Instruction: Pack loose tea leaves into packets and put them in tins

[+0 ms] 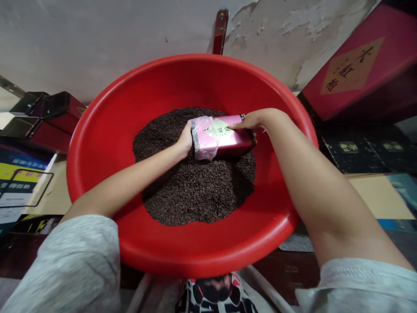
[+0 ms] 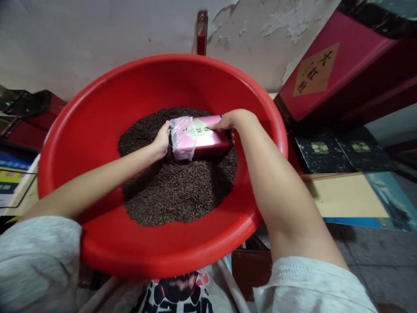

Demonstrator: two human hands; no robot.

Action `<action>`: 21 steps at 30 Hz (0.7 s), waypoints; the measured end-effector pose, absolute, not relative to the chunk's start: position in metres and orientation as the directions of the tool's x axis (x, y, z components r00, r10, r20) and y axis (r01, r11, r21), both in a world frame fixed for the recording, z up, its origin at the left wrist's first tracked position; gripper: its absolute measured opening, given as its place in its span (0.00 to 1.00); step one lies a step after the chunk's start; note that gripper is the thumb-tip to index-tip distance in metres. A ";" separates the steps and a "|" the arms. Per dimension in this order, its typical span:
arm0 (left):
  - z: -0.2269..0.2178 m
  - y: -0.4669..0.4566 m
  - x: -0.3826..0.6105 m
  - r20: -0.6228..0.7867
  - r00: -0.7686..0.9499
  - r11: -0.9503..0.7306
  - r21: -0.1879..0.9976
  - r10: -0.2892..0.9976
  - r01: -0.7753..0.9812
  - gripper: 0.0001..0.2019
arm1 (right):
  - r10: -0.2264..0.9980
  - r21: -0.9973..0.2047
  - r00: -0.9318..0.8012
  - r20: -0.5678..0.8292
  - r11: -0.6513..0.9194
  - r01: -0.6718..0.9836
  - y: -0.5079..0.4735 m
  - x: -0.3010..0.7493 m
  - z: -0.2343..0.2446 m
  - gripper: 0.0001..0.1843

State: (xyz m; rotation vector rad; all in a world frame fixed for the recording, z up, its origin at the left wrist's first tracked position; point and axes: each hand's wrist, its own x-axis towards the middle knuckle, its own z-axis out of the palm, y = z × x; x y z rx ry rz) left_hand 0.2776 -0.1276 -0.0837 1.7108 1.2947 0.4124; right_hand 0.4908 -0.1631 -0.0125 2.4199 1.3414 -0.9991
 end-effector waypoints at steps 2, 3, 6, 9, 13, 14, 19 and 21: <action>-0.073 -0.114 0.272 -0.181 0.418 -0.159 0.736 0.890 0.658 0.27 | 0.675 -0.151 0.352 -0.648 -0.568 0.809 -0.164 0.492 -0.012 0.39; -0.069 -0.105 0.263 -0.144 0.397 -0.220 0.641 0.907 0.736 0.26 | 0.677 -0.151 0.352 -0.646 -0.565 0.811 -0.164 0.493 -0.012 0.39; -0.067 -0.071 0.220 -0.020 0.331 -0.315 0.258 0.943 0.913 0.24 | 0.680 -0.145 0.341 -0.649 -0.551 0.822 -0.165 0.491 -0.011 0.39; -0.077 -0.035 0.179 -0.124 0.280 -0.278 0.037 0.952 0.960 0.30 | 0.689 -0.156 0.324 -0.648 -0.537 0.829 -0.166 0.487 -0.009 0.39; -0.100 -0.010 0.167 -0.075 0.157 -0.153 0.050 0.985 0.987 0.29 | 0.677 -0.153 0.326 -0.659 -0.546 0.824 -0.168 0.481 -0.005 0.42; -0.106 -0.010 0.171 -0.080 0.135 -0.129 0.073 0.988 0.989 0.30 | 0.677 -0.149 0.331 -0.658 -0.548 0.823 -0.168 0.479 -0.004 0.42; -0.129 -0.033 0.194 -0.144 0.057 -0.038 0.135 0.988 0.990 0.30 | 0.708 -0.158 0.334 -0.623 -0.531 0.832 -0.169 0.474 0.000 0.40; -0.132 -0.051 0.196 -0.189 0.039 -0.010 0.152 0.981 0.988 0.30 | 0.704 -0.153 0.328 -0.629 -0.526 0.836 -0.168 0.474 -0.001 0.41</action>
